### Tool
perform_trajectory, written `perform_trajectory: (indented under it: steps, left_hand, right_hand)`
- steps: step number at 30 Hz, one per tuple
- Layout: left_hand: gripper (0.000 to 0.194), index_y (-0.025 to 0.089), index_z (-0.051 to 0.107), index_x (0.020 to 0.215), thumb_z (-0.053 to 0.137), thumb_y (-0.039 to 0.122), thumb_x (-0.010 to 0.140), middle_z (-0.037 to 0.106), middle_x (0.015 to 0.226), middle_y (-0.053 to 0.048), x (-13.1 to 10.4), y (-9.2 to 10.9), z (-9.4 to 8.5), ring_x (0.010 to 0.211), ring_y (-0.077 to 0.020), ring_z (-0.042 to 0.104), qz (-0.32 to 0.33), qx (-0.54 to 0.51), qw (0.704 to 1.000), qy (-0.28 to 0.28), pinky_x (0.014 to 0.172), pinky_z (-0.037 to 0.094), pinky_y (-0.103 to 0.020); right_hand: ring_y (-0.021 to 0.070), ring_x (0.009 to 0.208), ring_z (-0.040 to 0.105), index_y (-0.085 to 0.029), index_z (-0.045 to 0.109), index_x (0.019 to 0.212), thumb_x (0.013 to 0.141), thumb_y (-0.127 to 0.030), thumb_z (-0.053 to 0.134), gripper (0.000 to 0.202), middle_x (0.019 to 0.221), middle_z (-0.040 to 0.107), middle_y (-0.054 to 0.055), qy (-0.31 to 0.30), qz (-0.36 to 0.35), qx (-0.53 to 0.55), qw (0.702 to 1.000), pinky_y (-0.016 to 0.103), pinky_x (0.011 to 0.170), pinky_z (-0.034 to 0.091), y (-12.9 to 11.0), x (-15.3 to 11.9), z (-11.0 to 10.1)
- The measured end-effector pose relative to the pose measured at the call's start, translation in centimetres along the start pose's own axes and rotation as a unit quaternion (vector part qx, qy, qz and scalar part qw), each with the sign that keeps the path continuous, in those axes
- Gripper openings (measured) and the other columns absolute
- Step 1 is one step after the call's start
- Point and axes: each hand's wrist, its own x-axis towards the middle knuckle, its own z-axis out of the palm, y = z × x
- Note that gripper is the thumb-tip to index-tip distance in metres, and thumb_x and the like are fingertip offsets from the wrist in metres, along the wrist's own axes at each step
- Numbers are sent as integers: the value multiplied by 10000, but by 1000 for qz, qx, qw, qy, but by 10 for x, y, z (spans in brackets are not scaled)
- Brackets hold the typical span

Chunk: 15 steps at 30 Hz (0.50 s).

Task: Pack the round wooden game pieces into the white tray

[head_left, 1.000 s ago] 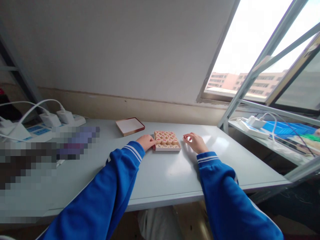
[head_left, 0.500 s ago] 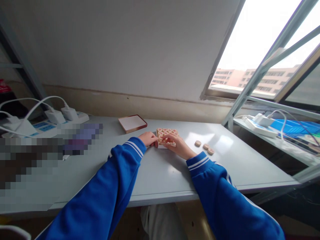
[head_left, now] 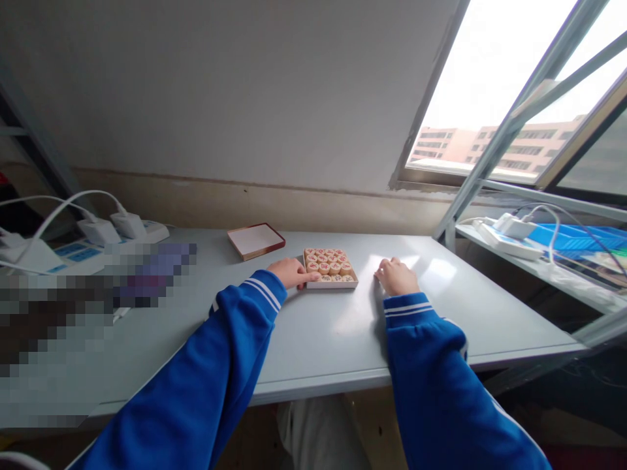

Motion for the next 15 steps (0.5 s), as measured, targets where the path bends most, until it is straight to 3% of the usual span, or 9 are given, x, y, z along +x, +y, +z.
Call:
perform_trajectory:
  steps: [3,6,9,12,15]
  left_hand:
    - [534,173,631,556,420,655,649,533,520,-11,2,-3,1,494,-122,439,6,-11,1000,1,514,282,-250]
    - [535,172,634,559,424,656,647,526,514,-8,4,-5,1,494,-120,436,17,-21,1000,2,510,282,-248]
    - [526,169,634,551,429,642,655,529,517,-7,4,-6,1,501,-120,442,23,-25,999,4,515,287,-246]
    - [514,166,635,552,434,626,663,534,522,-5,3,-4,0,507,-120,451,19,-29,999,8,522,296,-245]
    - [502,162,637,560,436,608,672,545,525,-5,3,-4,0,510,-120,460,19,-36,999,6,533,309,-244]
  right_hand:
    - [197,856,555,-125,615,880,786,-182,484,171,912,590,120,4,-62,60,996,282,718,391,0,5,5]
    - [160,757,566,-163,611,877,768,-233,537,149,846,618,58,45,-142,163,975,268,716,404,-8,6,4]
    - [120,659,560,-206,595,891,776,-283,529,153,867,616,18,97,-235,271,928,262,683,422,-23,-1,-1]
    - [100,641,556,-199,590,875,782,-287,522,145,874,601,24,79,-335,349,872,244,663,436,-36,-7,-2]
    - [109,686,555,-198,585,900,771,-282,541,160,894,585,37,63,-372,378,845,257,691,442,-43,-9,3]
